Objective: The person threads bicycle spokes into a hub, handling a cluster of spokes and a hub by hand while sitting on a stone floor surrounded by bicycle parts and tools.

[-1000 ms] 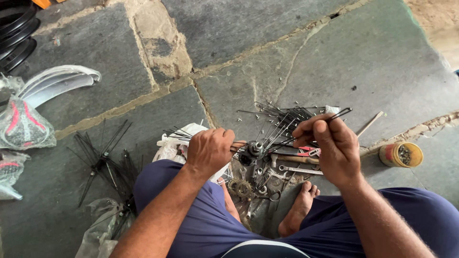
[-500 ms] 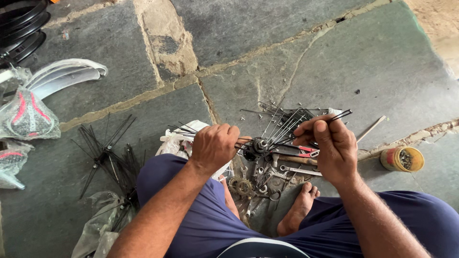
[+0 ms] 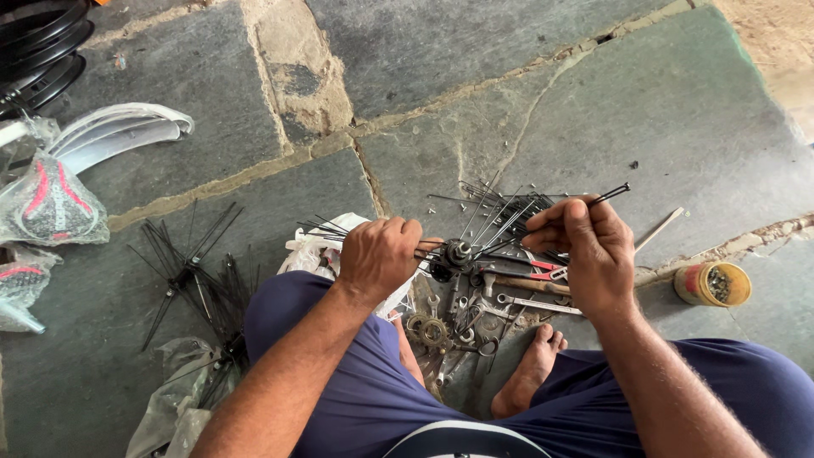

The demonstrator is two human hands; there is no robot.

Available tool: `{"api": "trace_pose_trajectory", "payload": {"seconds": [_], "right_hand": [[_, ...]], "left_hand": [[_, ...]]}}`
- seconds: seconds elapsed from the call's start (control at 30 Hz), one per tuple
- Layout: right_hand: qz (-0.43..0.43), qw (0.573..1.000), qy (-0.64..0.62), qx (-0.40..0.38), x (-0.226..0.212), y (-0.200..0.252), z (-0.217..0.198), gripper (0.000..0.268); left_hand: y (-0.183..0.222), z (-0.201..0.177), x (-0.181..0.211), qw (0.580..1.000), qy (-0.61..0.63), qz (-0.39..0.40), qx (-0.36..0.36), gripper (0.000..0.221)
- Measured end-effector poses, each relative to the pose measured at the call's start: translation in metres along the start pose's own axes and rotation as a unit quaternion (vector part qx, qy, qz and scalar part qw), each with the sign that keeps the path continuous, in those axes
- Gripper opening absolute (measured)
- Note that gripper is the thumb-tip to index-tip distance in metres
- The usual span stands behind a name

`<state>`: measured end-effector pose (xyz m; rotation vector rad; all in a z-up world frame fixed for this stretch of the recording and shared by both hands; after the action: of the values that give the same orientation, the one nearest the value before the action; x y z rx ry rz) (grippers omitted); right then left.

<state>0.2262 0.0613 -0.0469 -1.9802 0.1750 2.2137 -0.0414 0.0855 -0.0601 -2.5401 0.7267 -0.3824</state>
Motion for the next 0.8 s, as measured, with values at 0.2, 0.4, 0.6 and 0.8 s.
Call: {"api": "trace_pose_trajectory", "payload": {"seconds": [0.2, 0.4, 0.6, 0.8], "right_hand": [[0.034, 0.999, 0.000, 0.026, -0.002, -0.003, -0.001, 0.029], [0.070, 0.997, -0.001, 0.034, 0.005, -0.008, -0.006, 0.030], [0.060, 0.998, -0.016, 0.003, 0.001, -0.007, -0.003, 0.030], [0.092, 0.996, -0.016, 0.011, 0.001, -0.008, -0.004, 0.033]], "left_hand": [[0.001, 0.001, -0.001, 1.000, 0.007, -0.005, 0.013, 0.051], [0.005, 0.011, -0.003, 1.000, 0.004, -0.005, 0.008, 0.049], [0.005, 0.010, -0.004, 1.000, -0.001, -0.009, -0.004, 0.053], [0.008, 0.013, -0.006, 1.000, -0.012, -0.009, -0.008, 0.051]]}}
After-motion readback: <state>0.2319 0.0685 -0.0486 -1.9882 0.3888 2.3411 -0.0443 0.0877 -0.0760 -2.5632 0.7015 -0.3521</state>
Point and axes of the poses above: each hand's wrist, its own y-axis away from the middle knuckle, its own z-axis out of the palm, x = y × z, the point moved 5 cm from there along -y, towards the middle knuckle, and after that the axes turned 7 degrees about x, right-handed, at the moved point
